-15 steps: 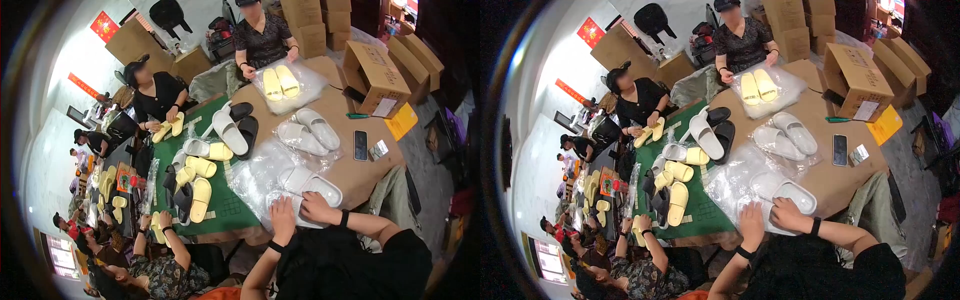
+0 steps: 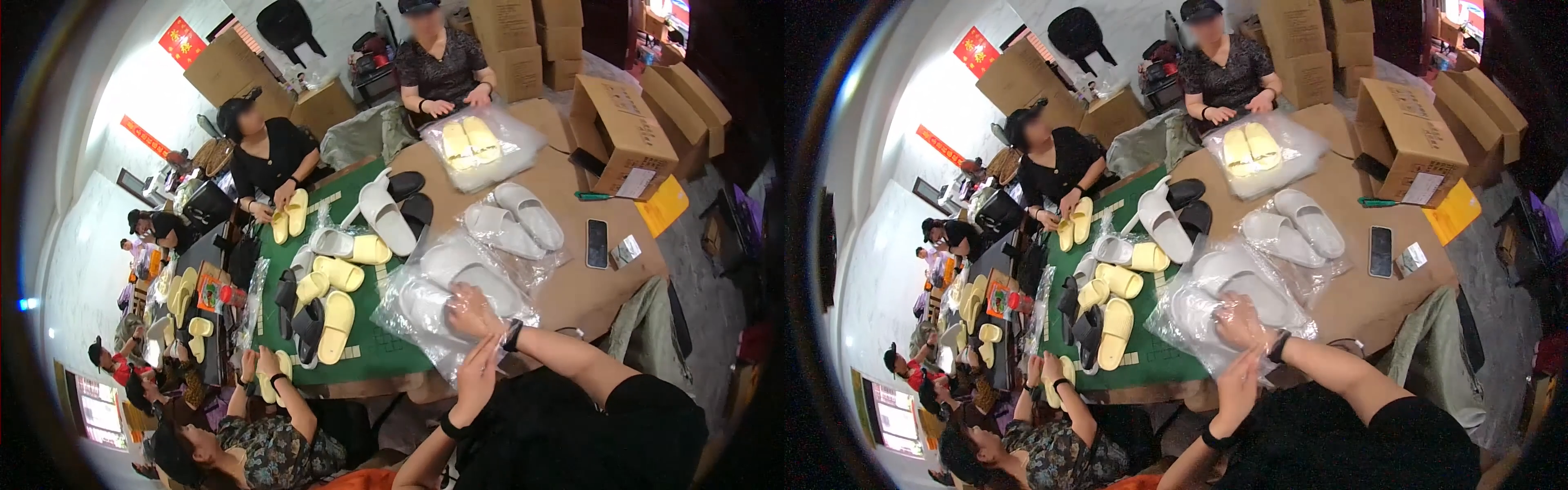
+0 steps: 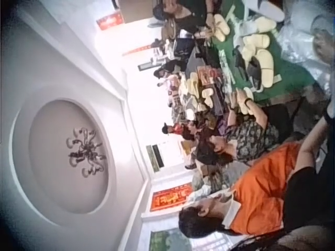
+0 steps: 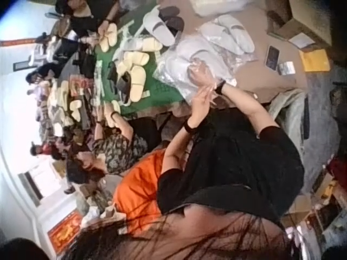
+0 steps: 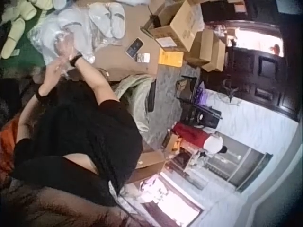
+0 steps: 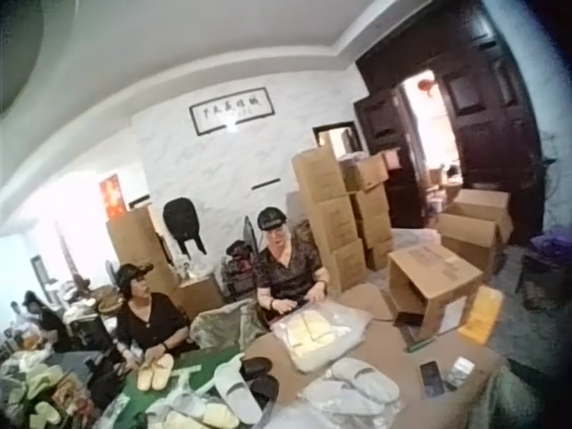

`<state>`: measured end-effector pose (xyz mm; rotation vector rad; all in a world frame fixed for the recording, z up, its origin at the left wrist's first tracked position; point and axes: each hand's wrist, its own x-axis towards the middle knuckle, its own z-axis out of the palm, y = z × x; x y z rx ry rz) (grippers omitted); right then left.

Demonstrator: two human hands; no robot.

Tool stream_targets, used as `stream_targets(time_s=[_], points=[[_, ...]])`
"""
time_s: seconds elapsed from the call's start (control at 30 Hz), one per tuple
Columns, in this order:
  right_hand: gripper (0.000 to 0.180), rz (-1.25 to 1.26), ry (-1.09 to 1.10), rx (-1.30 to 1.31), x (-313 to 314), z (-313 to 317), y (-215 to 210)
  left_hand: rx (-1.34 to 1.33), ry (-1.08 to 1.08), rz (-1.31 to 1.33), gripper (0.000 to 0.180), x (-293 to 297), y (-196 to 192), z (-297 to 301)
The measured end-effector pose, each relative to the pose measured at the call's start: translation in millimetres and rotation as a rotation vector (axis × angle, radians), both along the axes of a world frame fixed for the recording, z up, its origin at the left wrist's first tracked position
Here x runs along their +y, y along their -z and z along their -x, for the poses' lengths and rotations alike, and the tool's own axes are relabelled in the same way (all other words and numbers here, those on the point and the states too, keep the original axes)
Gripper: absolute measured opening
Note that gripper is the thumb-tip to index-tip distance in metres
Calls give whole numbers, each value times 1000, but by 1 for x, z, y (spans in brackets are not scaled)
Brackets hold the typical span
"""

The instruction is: Packing manufactured slippers and shoes into plastic bags and preparing them for shipment.

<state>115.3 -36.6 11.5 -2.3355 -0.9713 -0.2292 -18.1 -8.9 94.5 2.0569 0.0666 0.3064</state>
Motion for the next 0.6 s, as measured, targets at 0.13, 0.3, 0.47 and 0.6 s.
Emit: stream_targets(time_s=[0.13, 0.3, 0.47, 0.6], points=[[27, -193, -247, -102, -14, -12, 4, 230, -294, 276, 26, 21, -9, -9], [26, -157, -70, 166, -78, 7, 5, 27, -392, 674, 28, 48, -9, -29], [46, -327, 423, 200, -112, 43, 19, 105, -319, 581, 30, 43, -12, -35], [39, -585, 743, 540, -141, 44, 57, 105, -294, 546, 27, 30, -26, -45]])
